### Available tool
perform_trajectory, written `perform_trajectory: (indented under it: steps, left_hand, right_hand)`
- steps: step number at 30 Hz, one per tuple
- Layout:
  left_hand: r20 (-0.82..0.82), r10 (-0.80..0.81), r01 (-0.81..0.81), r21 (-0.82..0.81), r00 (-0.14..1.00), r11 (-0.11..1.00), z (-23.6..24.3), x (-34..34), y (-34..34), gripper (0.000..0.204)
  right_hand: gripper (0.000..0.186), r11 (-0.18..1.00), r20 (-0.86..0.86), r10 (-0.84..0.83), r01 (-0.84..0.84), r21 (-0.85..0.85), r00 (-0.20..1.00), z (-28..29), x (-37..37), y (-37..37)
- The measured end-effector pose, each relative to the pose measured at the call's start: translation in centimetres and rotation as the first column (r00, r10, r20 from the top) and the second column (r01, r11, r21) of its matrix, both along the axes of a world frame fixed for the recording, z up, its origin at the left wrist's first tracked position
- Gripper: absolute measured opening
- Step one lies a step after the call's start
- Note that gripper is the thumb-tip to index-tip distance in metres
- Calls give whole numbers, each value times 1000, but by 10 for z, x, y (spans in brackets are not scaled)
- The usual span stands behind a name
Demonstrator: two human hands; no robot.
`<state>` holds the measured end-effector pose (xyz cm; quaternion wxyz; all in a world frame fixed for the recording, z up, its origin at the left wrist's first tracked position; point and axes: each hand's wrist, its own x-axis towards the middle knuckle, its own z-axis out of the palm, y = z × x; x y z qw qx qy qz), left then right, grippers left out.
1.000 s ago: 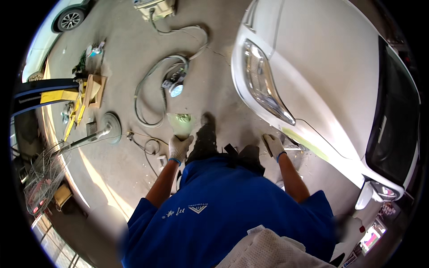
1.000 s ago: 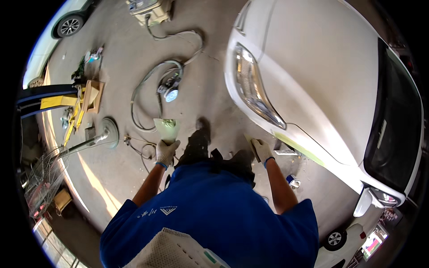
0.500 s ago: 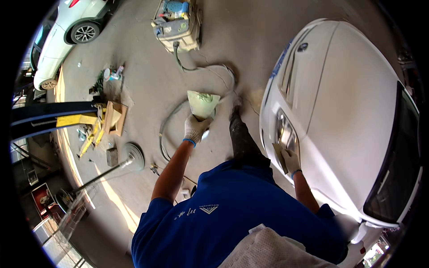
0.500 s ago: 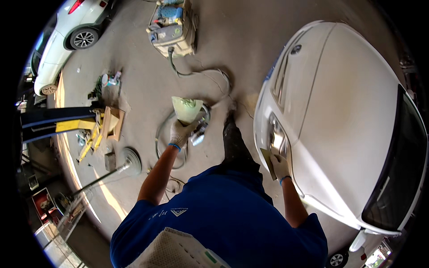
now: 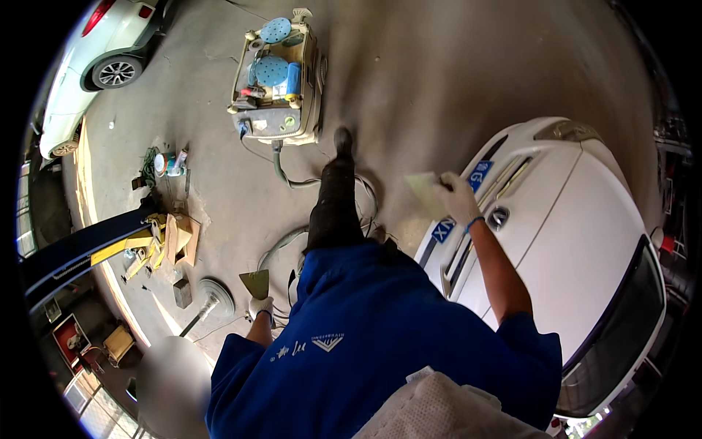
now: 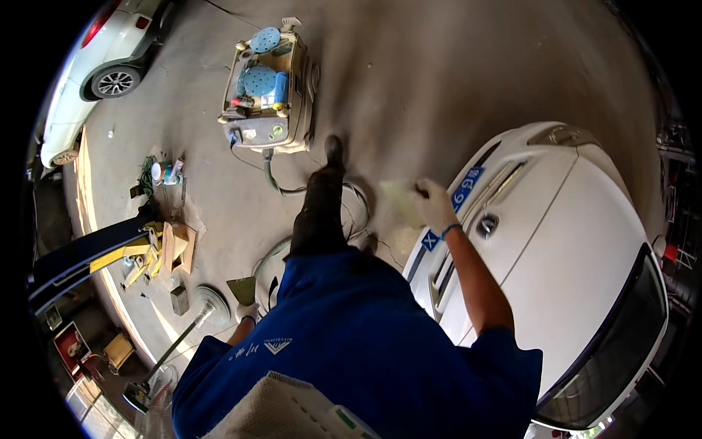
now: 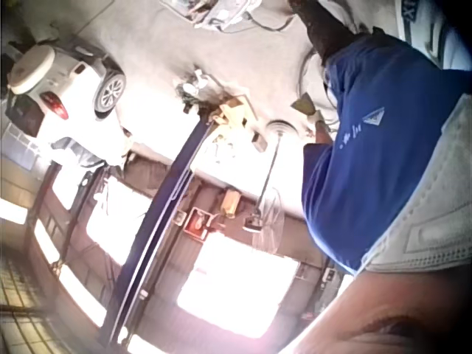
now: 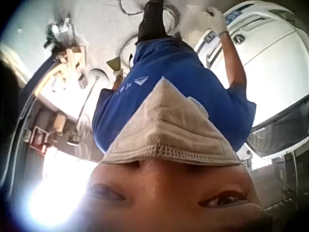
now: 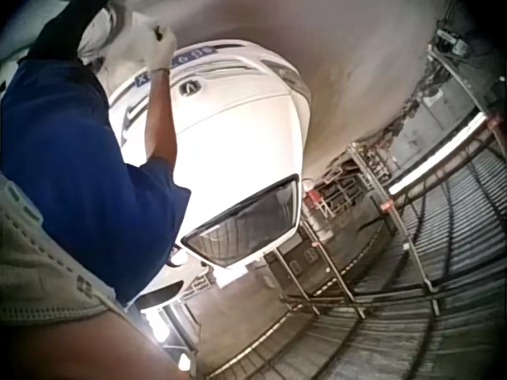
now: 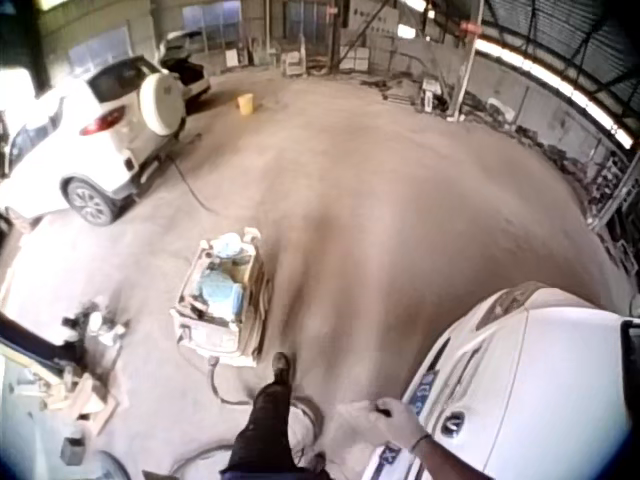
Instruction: The person applies a green body filler to the front fender and rear bumper of a white car using a spreader. They smooth the filler across the surfaces and occasionally scrape excess material from the tool.
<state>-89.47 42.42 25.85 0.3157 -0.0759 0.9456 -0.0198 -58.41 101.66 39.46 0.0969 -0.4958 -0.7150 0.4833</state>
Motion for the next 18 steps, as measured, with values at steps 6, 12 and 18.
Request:
perform_trajectory:
  steps: [6,12,18]
  left_hand:
    - [-260,-280,360,346,924,866,-39,-144,276,42]
    - [314,-105,-240,868,944,435,154,-303,810,31]
    - [-483,-554,624,777,678,86,209,-404,1143,49]
  right_hand:
    - [14,985,-1,-162,161,-64,987,-33,-147,201]
    - [21,870,-316,-464,360,-336,827,88,-297,391]
    - [25,670,-444,-689,268,-692,573,90,-455,632]
